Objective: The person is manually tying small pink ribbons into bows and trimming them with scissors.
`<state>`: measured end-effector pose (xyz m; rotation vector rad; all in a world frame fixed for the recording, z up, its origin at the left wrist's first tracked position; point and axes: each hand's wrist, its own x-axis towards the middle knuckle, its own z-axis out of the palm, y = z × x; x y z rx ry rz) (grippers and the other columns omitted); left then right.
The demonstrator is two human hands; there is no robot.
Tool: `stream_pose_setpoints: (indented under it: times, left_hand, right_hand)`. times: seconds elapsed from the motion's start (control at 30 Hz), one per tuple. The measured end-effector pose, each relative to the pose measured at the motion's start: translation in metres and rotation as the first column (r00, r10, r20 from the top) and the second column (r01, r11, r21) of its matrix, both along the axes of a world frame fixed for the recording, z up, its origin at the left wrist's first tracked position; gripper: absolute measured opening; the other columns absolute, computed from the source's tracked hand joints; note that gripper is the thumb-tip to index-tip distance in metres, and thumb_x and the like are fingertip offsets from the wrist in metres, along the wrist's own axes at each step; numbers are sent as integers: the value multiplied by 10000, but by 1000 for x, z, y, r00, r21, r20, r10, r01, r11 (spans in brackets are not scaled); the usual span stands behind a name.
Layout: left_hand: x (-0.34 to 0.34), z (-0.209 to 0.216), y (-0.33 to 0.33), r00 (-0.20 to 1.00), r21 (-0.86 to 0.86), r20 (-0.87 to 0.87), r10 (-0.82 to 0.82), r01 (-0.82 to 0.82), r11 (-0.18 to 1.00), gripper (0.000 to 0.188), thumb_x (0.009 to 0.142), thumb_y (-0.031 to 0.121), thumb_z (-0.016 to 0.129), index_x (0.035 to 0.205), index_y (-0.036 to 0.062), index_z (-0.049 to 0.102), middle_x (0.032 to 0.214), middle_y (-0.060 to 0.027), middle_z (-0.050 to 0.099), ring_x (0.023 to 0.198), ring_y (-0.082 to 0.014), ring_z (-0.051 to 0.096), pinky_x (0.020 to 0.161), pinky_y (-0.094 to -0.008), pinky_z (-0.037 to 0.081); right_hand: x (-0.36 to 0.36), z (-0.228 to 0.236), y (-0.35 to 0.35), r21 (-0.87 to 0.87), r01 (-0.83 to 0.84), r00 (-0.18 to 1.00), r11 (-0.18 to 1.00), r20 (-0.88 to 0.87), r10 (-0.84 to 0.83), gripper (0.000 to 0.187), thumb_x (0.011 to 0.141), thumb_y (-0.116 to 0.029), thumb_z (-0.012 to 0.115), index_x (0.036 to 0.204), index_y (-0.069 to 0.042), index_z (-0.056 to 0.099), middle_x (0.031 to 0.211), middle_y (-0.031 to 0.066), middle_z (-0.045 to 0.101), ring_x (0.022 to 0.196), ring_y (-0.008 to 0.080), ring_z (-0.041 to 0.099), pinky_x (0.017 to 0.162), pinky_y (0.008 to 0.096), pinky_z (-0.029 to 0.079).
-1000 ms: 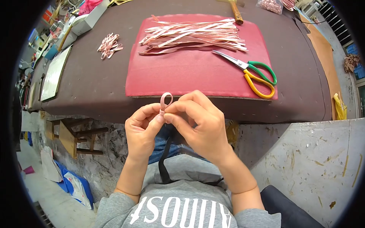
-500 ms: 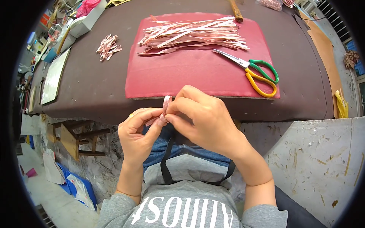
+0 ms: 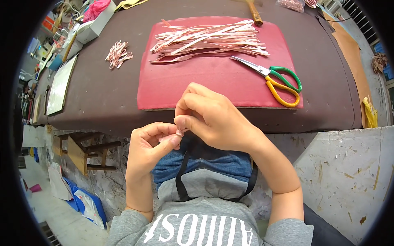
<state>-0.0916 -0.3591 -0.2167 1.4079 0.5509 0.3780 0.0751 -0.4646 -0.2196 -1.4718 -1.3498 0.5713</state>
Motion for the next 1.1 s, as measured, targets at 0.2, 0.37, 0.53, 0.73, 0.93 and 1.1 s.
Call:
stream_pose_setpoints:
  times: [0.2,0.37,0.53,0.73,0.93,1.1]
  left_hand:
    - [5,2,10,995,-168,43,-95,100,981,162,803,-21,685,964,-43,681,854,-78,689,753,-111,621,714,-196,499]
    - [13,-7,9,978,-253,178,105,-57,966,168,829,-4,665,993,-35,659,852,-85,684,734,-124,622,720,-206,504]
    - [20,-8,15,970,-282,222,103,-37,959,139,850,16,647,985,-19,648,861,-91,680,721,-133,625,715,-213,514]
    - [19,-15,28,973,-305,231,10,63,950,98,858,32,646,946,-10,645,859,-94,678,708,-134,627,680,-210,523]
    - [27,-6,30,986,-274,162,-49,93,957,51,859,26,618,896,-9,624,827,-100,657,616,-119,586,582,-192,515]
    - [37,-7,43,981,117,42,-189,183,976,56,848,36,620,867,-13,640,774,-99,649,534,-94,533,517,-172,477]
  right_hand:
    - [-3,-6,8,100,47,958,994,-287,-17,49,858,-45,660,881,-29,620,912,26,536,678,72,445,586,195,386]
    - [-21,-6,6,43,272,885,961,-403,-232,52,884,-60,645,906,-31,607,921,24,559,686,79,480,599,204,406]
    - [-16,-12,4,-53,42,857,998,-512,-63,58,899,-58,630,940,-31,600,901,31,585,709,72,500,607,189,407]
    - [-3,-7,5,-120,-156,750,980,-660,39,73,899,-41,627,957,-19,587,869,49,604,710,69,511,584,165,398]
    - [11,0,4,-165,-212,671,963,-741,21,67,902,-70,628,950,-27,614,795,15,607,631,60,490,534,172,378]
    - [25,7,4,-344,-171,728,923,-676,-117,57,896,-75,630,922,-25,632,758,6,605,596,59,481,518,182,374]
